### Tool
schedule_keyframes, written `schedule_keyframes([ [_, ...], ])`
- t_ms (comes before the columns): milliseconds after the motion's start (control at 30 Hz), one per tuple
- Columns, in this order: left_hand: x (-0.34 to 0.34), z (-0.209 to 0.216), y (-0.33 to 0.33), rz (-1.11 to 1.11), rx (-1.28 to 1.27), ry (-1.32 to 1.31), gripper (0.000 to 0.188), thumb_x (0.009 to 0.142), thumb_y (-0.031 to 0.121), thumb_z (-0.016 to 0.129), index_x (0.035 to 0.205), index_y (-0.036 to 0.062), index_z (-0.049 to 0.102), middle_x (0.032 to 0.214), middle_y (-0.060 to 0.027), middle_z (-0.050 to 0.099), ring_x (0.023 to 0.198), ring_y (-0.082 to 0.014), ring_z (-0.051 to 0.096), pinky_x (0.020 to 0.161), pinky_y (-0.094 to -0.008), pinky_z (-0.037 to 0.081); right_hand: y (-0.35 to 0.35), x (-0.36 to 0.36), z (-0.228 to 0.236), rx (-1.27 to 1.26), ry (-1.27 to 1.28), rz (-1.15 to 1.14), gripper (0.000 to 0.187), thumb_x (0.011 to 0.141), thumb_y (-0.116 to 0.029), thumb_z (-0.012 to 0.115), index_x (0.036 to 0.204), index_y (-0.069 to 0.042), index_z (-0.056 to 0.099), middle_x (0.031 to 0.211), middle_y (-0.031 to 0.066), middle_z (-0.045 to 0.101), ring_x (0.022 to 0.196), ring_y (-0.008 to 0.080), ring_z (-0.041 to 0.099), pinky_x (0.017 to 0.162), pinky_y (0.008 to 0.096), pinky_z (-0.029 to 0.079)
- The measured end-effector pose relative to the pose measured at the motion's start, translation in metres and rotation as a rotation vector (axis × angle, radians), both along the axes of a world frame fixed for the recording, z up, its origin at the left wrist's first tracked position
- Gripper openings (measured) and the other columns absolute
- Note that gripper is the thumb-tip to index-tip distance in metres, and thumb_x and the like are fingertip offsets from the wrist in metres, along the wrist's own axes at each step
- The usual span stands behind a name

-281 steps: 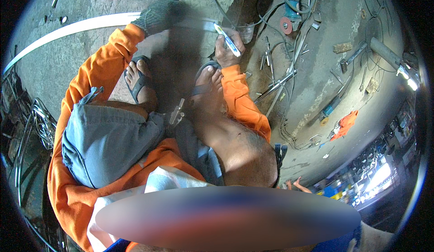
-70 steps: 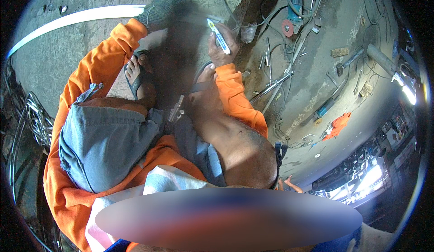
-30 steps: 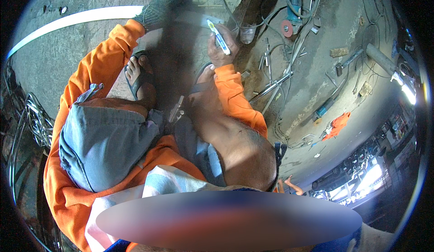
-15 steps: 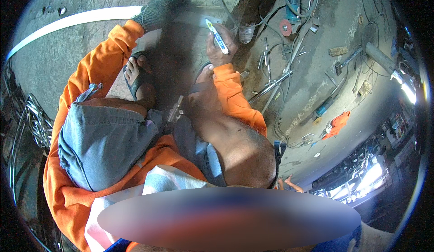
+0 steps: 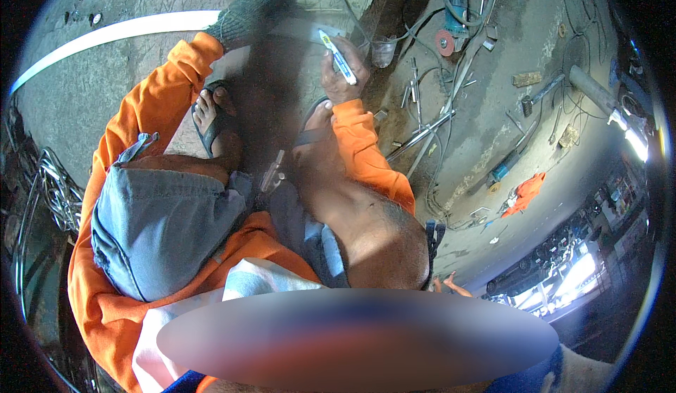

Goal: The person measures and marks a long curved metal bar on the floor using a ruler and a white marker. They repeatedly reposition the ruler and make marks along the bar's length.

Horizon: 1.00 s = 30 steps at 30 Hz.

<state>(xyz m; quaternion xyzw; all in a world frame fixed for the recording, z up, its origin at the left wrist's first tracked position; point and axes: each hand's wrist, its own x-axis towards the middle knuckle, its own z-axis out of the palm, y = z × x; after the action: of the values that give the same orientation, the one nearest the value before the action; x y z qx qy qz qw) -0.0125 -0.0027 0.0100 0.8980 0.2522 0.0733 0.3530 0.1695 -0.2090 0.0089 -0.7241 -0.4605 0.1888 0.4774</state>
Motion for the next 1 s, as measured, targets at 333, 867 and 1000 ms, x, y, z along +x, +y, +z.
schedule_keyframes([
  [333,-0.002,-0.007,0.000,0.026,-0.005,-0.027,0.028,0.091,0.015,0.061,0.117,0.0072,0.069,0.113,-0.0191,0.070,0.106,-0.0400,0.066,0.094,-0.0455,0.052,0.000,0.002,-0.005,0.025,-0.004,0.017,0.028,0.083,-0.010,0.073,0.109,-0.002,0.071,0.110,0.0170,0.071,0.100,0.0323,0.071,0.089,0.0401,0.057],
  [867,-0.001,-0.011,0.000,-0.067,0.040,-0.060,0.029,0.091,0.017,0.065,0.119,0.0097,0.070,0.108,-0.0167,0.067,0.100,-0.0393,0.064,0.091,-0.0466,0.052,-0.033,0.000,0.027,-0.035,0.240,-0.151,0.028,0.092,-0.012,0.064,0.116,0.002,0.067,0.112,0.0175,0.072,0.102,0.0258,0.070,0.092,0.0367,0.055],
  [1000,0.003,-0.013,0.000,-0.098,0.036,-0.006,0.029,0.092,0.017,0.065,0.120,0.0105,0.071,0.104,-0.0167,0.067,0.098,-0.0381,0.063,0.089,-0.0455,0.052,-0.047,-0.010,0.029,-0.105,0.263,-0.143,0.029,0.090,-0.014,0.066,0.115,0.002,0.069,0.105,0.0148,0.074,0.094,0.0215,0.071,0.086,0.0345,0.056],
])
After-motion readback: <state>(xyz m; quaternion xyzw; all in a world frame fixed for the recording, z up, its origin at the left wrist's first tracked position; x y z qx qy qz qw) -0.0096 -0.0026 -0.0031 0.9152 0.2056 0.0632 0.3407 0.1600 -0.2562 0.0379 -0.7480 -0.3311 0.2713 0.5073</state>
